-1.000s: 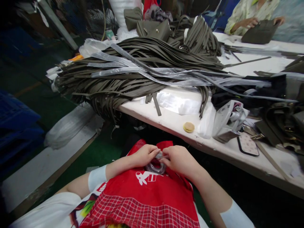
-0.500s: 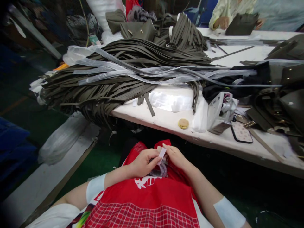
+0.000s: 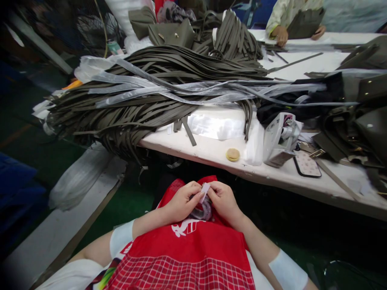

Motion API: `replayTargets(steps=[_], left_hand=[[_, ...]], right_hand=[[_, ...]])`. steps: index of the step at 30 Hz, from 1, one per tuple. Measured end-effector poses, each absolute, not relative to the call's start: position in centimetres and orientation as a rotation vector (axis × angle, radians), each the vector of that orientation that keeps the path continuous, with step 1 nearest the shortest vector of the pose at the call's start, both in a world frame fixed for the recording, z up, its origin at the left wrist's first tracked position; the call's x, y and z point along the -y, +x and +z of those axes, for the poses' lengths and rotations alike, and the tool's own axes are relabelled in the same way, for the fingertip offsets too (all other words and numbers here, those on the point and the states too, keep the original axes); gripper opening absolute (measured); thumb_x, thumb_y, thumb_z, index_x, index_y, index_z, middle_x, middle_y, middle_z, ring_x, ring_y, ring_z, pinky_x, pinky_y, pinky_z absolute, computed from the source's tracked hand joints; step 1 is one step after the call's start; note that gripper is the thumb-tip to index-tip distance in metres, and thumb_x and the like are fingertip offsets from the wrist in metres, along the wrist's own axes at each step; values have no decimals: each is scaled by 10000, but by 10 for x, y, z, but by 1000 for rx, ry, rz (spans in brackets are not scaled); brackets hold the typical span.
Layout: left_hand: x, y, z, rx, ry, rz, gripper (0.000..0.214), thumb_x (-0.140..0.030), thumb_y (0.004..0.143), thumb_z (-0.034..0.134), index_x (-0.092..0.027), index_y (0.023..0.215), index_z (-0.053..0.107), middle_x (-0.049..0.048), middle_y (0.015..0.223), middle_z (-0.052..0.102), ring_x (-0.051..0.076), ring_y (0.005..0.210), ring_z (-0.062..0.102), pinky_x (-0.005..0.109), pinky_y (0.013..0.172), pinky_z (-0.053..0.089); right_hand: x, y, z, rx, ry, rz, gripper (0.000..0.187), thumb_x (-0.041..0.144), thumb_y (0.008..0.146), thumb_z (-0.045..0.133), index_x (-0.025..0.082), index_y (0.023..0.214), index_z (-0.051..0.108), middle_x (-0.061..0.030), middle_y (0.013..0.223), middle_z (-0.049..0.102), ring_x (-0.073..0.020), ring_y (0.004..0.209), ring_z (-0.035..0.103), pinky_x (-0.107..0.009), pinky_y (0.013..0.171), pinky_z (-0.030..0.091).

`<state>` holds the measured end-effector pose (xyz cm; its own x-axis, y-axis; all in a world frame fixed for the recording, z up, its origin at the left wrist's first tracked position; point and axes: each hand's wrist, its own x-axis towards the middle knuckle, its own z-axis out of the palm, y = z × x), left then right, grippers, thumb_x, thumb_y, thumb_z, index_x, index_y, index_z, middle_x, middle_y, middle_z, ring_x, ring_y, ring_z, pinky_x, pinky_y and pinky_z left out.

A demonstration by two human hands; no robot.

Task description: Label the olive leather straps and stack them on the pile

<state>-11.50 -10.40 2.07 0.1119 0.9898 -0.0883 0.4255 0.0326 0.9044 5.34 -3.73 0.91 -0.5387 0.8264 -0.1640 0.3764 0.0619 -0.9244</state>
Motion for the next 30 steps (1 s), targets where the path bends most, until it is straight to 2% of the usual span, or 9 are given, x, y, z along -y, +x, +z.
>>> replayTargets(steps=[3, 7, 9, 16, 20, 23, 26, 30], left_hand=[[101, -113, 18, -1410, 1409, 842, 308, -280, 928, 493, -162, 672, 617, 23, 722, 598, 142, 707, 571, 255, 707, 451], [103, -108, 18, -1433, 1279, 911, 204, -283, 891, 542, -159, 749, 620, 22, 755, 628, 145, 708, 587, 257, 698, 454], [104, -106, 17, -1463, 1214, 963, 123, -284, 858, 584, -164, 831, 580, 18, 805, 624, 147, 733, 592, 256, 696, 461], [108, -106, 14, -1510, 1274, 969, 177, -262, 820, 613, -183, 928, 497, 17, 877, 593, 155, 790, 573, 273, 715, 450], [109, -106, 15, -1524, 1309, 941, 189, -323, 858, 594, -186, 941, 493, 13, 871, 588, 151, 770, 566, 271, 692, 440], [110, -105, 17, -1547, 1354, 909, 204, -350, 867, 588, -186, 946, 497, 25, 893, 596, 161, 787, 572, 284, 704, 443], [110, -106, 22, -1543, 1378, 858, 180, -323, 867, 568, -185, 959, 497, 38, 911, 612, 170, 796, 585, 295, 714, 449], [107, -114, 26, -1488, 1410, 672, 235, -303, 793, 633, -181, 975, 547, 57, 930, 649, 200, 817, 608, 314, 726, 458]], right_hand=[[30, 58, 14, 1891, -1182, 1688, 319, 411, 869, 537, 173, 796, 737, -39, 754, 698, -193, 701, 599, -288, 661, 449], [21, 64, 25, 1806, -1069, 1935, 353, 452, 858, 555, 153, 839, 741, -47, 786, 706, -202, 753, 611, -304, 721, 473], [20, 64, 27, 1811, -1104, 1955, 320, 447, 821, 617, 155, 849, 744, -49, 812, 720, -207, 766, 624, -306, 734, 482], [17, 60, 23, 1793, -1214, 2028, 254, 404, 710, 729, 155, 752, 742, -40, 756, 722, -186, 692, 621, -294, 688, 493], [13, 59, 19, 1758, -1244, 2116, 265, 388, 654, 775, 141, 710, 698, -4, 629, 655, -124, 557, 532, -255, 569, 426], [13, 59, 15, 1721, -1240, 2171, 273, 373, 641, 786, 140, 721, 667, 11, 620, 636, -106, 542, 510, -238, 549, 398], [15, 59, 14, 1788, -1229, 2126, 244, 357, 670, 764, 146, 724, 654, 2, 641, 652, -117, 553, 535, -243, 555, 414], [23, 59, 22, 2127, -1220, 1695, 118, 288, 779, 666, 175, 747, 680, -28, 737, 707, -162, 657, 619, -279, 658, 485]])
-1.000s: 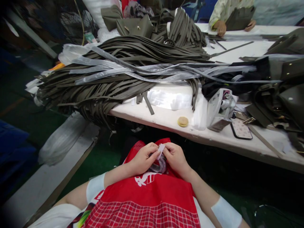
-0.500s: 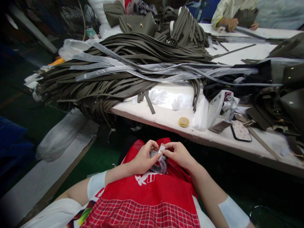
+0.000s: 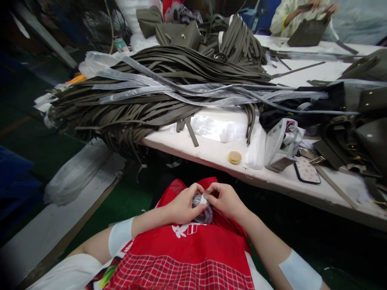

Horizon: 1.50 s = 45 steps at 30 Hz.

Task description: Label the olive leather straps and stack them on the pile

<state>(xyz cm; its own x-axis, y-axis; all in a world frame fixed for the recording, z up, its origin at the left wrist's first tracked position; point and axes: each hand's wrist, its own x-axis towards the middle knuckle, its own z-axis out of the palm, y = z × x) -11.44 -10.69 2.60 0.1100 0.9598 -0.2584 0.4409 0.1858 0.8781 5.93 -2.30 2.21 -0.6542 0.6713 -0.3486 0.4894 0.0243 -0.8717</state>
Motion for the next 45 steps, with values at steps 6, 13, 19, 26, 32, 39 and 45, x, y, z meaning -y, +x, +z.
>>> replayTargets(steps=[6, 13, 19, 26, 32, 39, 45], left_hand=[[92, -125, 20, -1220, 847, 718, 334, -310, 668, 750, -128, 909, 609, 38, 762, 646, 163, 674, 602, 268, 622, 463], [67, -114, 29, -1005, 509, 994, 370, -369, 614, 827, -121, 809, 635, 39, 762, 641, 131, 679, 591, 252, 668, 456], [59, -108, 22, -953, 566, 970, 489, -424, 623, 851, -128, 918, 597, 12, 708, 624, 103, 587, 549, 200, 548, 373], [61, -101, 8, -955, 673, 985, 521, -478, 639, 837, -140, 957, 600, -20, 670, 577, 98, 581, 513, 202, 556, 356], [66, -93, 6, -936, 738, 947, 556, -527, 624, 832, -141, 948, 599, -8, 680, 579, 110, 603, 506, 211, 570, 347], [69, -97, -1, -957, 714, 960, 512, -490, 647, 820, -146, 959, 605, 0, 697, 589, 112, 600, 508, 210, 563, 340], [67, -92, -2, -958, 688, 964, 454, -430, 643, 822, -149, 936, 620, -3, 689, 591, 110, 593, 513, 210, 571, 353]], right_hand=[[32, 69, 42, 2511, -816, 1215, 225, 208, 897, 519, 230, 1056, 678, -62, 1040, 702, -190, 932, 657, -322, 866, 516], [35, 77, 50, 2519, -781, 849, 377, 154, 906, 479, 252, 1252, 593, -99, 1213, 640, -233, 1087, 607, -406, 950, 513], [2, 119, 67, 2303, -991, 502, 305, 193, 893, 524, 239, 1178, 621, -92, 1171, 659, -229, 1100, 596, -396, 982, 486], [-105, 224, 52, 1577, -1656, 353, 347, 477, 823, 554, 173, 835, 719, -148, 999, 688, -330, 1056, 576, -511, 1006, 392], [-133, 225, 23, 1542, -1572, 584, 381, 529, 768, 596, 171, 768, 728, -112, 922, 721, -264, 906, 657, -407, 861, 511], [-98, 221, 17, 1458, -1508, 415, 337, 523, 746, 665, 189, 750, 712, -121, 1039, 662, -284, 1058, 577, -472, 1037, 377], [-80, 216, 4, 1192, -1609, 768, 433, 592, 681, 714, 175, 793, 681, -88, 803, 702, -268, 815, 654, -447, 848, 517]])
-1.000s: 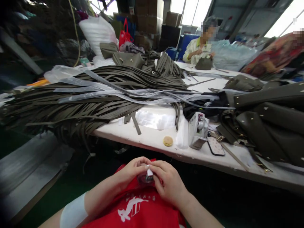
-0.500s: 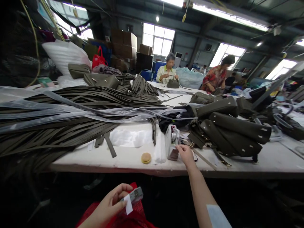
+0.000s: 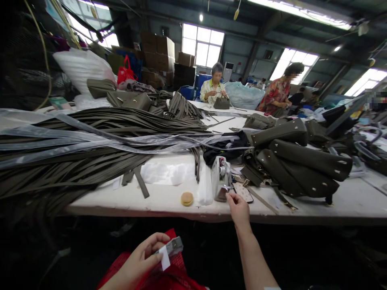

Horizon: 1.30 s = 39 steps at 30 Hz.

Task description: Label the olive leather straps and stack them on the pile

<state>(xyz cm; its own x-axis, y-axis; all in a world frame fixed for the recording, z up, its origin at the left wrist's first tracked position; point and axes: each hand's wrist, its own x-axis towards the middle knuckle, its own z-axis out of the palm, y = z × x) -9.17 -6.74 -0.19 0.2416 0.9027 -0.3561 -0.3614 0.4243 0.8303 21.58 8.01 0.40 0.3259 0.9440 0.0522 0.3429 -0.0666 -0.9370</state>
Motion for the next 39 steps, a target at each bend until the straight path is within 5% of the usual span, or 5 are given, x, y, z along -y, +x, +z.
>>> replayTargets(steps=[4, 9, 22, 31, 39], left_hand=[[68, -90, 0, -962, 706, 976, 462, -436, 653, 818, -146, 953, 618, 5, 705, 604, 115, 605, 522, 214, 580, 361], [69, -93, 5, -1038, 775, 1023, 471, -439, 723, 764, -153, 1061, 602, 38, 788, 653, 166, 701, 584, 255, 648, 416], [71, -95, 10, -1323, 980, 1197, 404, -186, 810, 582, -138, 1207, 521, 60, 913, 670, 169, 815, 637, 280, 751, 493], [74, -99, 17, -1361, 1062, 1251, 369, -143, 810, 575, -150, 1176, 620, 93, 1151, 685, 206, 1037, 643, 324, 948, 490], [73, -97, 18, -1445, 1079, 1278, 315, -253, 800, 668, -168, 1103, 683, 81, 1055, 715, 221, 965, 673, 340, 900, 532]], right_hand=[[-86, 214, -4, 1129, -1604, 948, 490, 640, 660, 699, 165, 763, 640, -76, 699, 698, -202, 591, 653, -344, 595, 546], [-81, 211, -3, 1143, -1622, 1064, 532, 662, 529, 773, 173, 674, 621, -56, 581, 656, -189, 479, 605, -316, 467, 496], [20, 86, 30, 1495, -1249, 1928, 370, 526, 779, 692, 164, 736, 633, 7, 575, 625, -82, 429, 475, -212, 442, 359], [18, 65, 25, 1548, -1289, 1969, 430, 567, 745, 704, 165, 666, 574, 15, 534, 602, -74, 381, 427, -215, 400, 310], [17, 62, 19, 1506, -1112, 2026, 365, 500, 754, 728, 146, 822, 671, -2, 667, 636, -100, 534, 496, -230, 534, 403]])
